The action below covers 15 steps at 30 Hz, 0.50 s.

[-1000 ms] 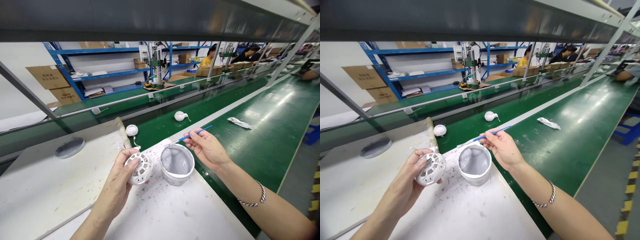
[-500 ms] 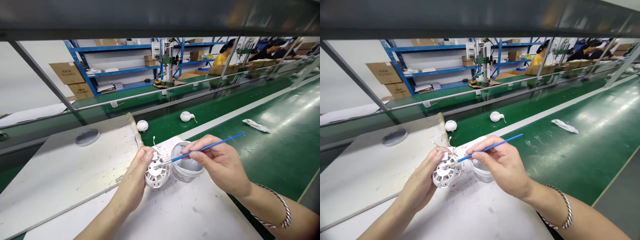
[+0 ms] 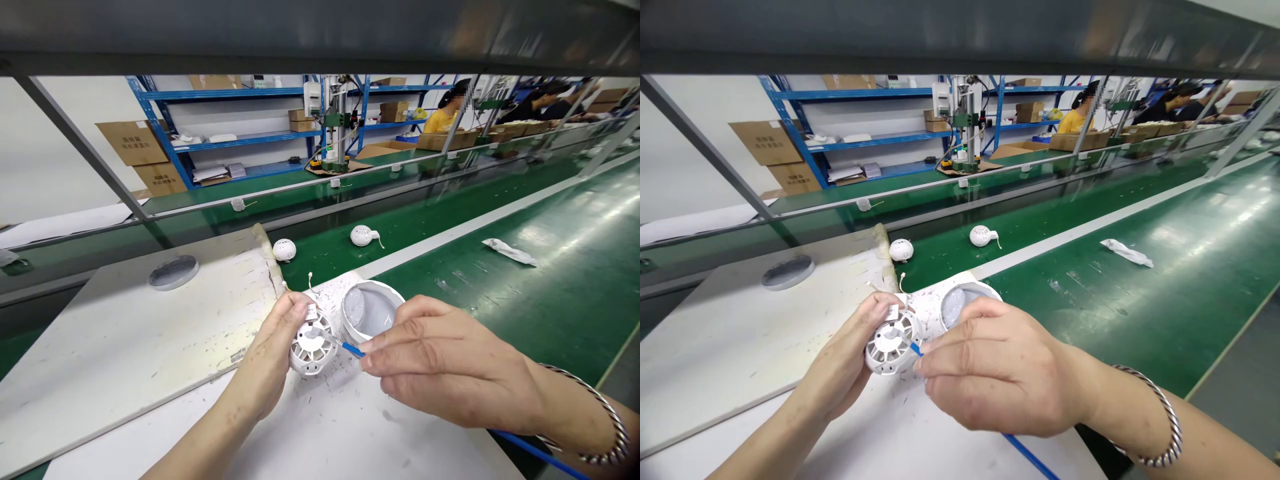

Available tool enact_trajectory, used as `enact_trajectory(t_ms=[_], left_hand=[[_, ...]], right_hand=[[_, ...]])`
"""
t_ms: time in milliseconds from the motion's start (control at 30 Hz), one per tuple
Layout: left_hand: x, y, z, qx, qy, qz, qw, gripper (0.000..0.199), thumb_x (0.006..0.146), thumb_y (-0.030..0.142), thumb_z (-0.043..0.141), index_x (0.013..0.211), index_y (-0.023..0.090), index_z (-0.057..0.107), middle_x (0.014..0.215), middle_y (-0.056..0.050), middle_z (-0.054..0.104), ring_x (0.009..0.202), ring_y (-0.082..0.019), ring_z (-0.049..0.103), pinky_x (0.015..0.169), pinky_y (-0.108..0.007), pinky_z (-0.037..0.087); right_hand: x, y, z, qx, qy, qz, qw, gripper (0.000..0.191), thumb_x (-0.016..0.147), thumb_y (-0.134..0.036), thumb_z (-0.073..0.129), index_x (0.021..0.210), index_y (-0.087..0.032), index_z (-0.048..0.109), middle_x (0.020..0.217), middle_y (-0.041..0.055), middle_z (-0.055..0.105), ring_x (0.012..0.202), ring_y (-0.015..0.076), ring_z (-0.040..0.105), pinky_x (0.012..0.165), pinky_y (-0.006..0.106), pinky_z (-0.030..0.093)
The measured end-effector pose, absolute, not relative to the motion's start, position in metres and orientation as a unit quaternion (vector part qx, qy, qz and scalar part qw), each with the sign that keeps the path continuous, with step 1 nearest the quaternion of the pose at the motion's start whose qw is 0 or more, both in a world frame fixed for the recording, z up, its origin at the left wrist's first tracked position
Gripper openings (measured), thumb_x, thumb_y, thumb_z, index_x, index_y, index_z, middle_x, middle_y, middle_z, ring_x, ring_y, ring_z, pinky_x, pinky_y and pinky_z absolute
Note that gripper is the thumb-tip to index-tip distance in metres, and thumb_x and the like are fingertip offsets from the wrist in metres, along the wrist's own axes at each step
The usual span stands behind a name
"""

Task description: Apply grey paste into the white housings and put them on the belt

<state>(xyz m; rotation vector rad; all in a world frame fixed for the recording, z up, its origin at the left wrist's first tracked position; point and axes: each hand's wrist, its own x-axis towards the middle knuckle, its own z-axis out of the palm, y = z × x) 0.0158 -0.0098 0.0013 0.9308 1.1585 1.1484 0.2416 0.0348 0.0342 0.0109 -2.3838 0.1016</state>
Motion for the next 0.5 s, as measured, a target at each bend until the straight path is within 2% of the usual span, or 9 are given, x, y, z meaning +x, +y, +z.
enact_trajectory(t_ms=[133, 200, 300, 400, 500], left_hand=[[0.017, -0.011, 0.005, 0.399, 0.501, 0.480, 0.599, 0.034, 0.088, 0.054, 0.057, 0.090, 0.020, 0.054, 0.078, 0.000, 0.056, 0.069, -0.013, 0.048, 0.062, -0.024, 0.036], [0.017, -0.013, 0.006, 0.393, 0.495, 0.472, 0.615, 0.035, 0.088, 0.055, 0.057, 0.091, 0.020, 0.054, 0.080, -0.001, 0.058, 0.070, -0.014, 0.050, 0.063, -0.024, 0.037], [0.016, -0.014, 0.007, 0.387, 0.476, 0.456, 0.645, 0.034, 0.089, 0.055, 0.056, 0.092, 0.020, 0.055, 0.082, -0.001, 0.057, 0.070, -0.014, 0.050, 0.062, -0.023, 0.037], [0.015, -0.015, 0.008, 0.382, 0.468, 0.447, 0.660, 0.035, 0.089, 0.055, 0.056, 0.093, 0.021, 0.057, 0.079, 0.000, 0.053, 0.070, -0.013, 0.049, 0.061, -0.022, 0.037], [0.015, -0.016, 0.009, 0.378, 0.471, 0.445, 0.662, 0.035, 0.089, 0.055, 0.055, 0.093, 0.021, 0.057, 0.079, 0.000, 0.053, 0.069, -0.012, 0.048, 0.061, -0.022, 0.037]], right_hand=[[0.247, 0.034, 0.030, -0.029, -0.903, 0.083, 0.421, 0.015, 0.087, -0.008, 0.065, 0.097, -0.020, 0.066, 0.098, 0.0019, 0.078, 0.091, 0.0127, 0.073, 0.080, 0.031, 0.051], [0.247, 0.035, 0.026, -0.031, -0.871, 0.139, 0.470, 0.013, 0.091, -0.011, 0.061, 0.099, -0.020, 0.066, 0.098, 0.0033, 0.078, 0.086, 0.0132, 0.073, 0.076, 0.032, 0.052], [0.243, 0.037, 0.020, -0.003, -0.822, 0.229, 0.521, 0.021, 0.092, -0.010, 0.058, 0.109, -0.019, 0.066, 0.102, 0.0064, 0.077, 0.084, 0.0147, 0.073, 0.072, 0.032, 0.054], [0.239, 0.038, 0.020, 0.021, -0.822, 0.255, 0.508, 0.027, 0.089, -0.005, 0.059, 0.113, -0.016, 0.066, 0.101, 0.0094, 0.077, 0.087, 0.0163, 0.074, 0.074, 0.032, 0.056], [0.238, 0.038, 0.024, 0.027, -0.852, 0.231, 0.469, 0.023, 0.090, -0.005, 0.058, 0.109, -0.014, 0.065, 0.099, 0.0121, 0.077, 0.091, 0.0172, 0.074, 0.076, 0.031, 0.056]])
